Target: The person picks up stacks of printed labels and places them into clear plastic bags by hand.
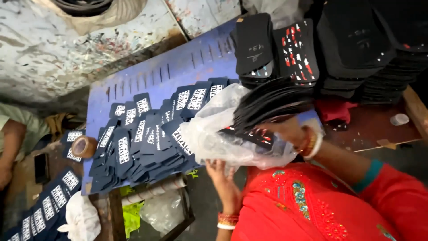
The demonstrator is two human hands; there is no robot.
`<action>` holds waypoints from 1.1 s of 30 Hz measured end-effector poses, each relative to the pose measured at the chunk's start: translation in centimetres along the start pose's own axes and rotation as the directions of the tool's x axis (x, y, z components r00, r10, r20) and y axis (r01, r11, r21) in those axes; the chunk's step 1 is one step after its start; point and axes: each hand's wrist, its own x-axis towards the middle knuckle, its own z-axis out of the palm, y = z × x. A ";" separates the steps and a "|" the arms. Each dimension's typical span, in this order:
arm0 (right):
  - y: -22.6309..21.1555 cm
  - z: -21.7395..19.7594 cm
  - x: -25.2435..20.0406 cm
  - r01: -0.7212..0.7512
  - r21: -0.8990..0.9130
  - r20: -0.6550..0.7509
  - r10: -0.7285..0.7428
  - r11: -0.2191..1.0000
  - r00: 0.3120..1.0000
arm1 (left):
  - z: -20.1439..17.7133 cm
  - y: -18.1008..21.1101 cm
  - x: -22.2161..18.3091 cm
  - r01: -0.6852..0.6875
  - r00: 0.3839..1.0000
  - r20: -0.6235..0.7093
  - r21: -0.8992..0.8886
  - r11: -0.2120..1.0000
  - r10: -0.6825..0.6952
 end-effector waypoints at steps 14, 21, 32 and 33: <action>1.7 4.8 -0.3 0.420 -0.628 0.528 -0.039 0.654 0.849 | -0.2 3.7 -0.8 0.204 0.977 0.129 -0.355 0.913 -0.168; -2.8 5.7 5.4 0.087 -0.945 0.139 0.148 0.315 0.979 | 0.5 10.9 -2.5 -0.369 0.914 0.228 0.121 0.922 0.336; -5.8 -5.6 3.3 0.015 -0.768 -0.408 -0.507 0.640 0.759 | 1.9 5.0 0.2 -0.262 0.901 0.316 -0.152 0.953 0.298; -4.1 -7.9 3.0 0.016 -0.770 -0.406 -0.509 0.638 0.759 | 2.7 5.6 -0.2 -0.261 0.901 0.316 -0.155 0.953 0.298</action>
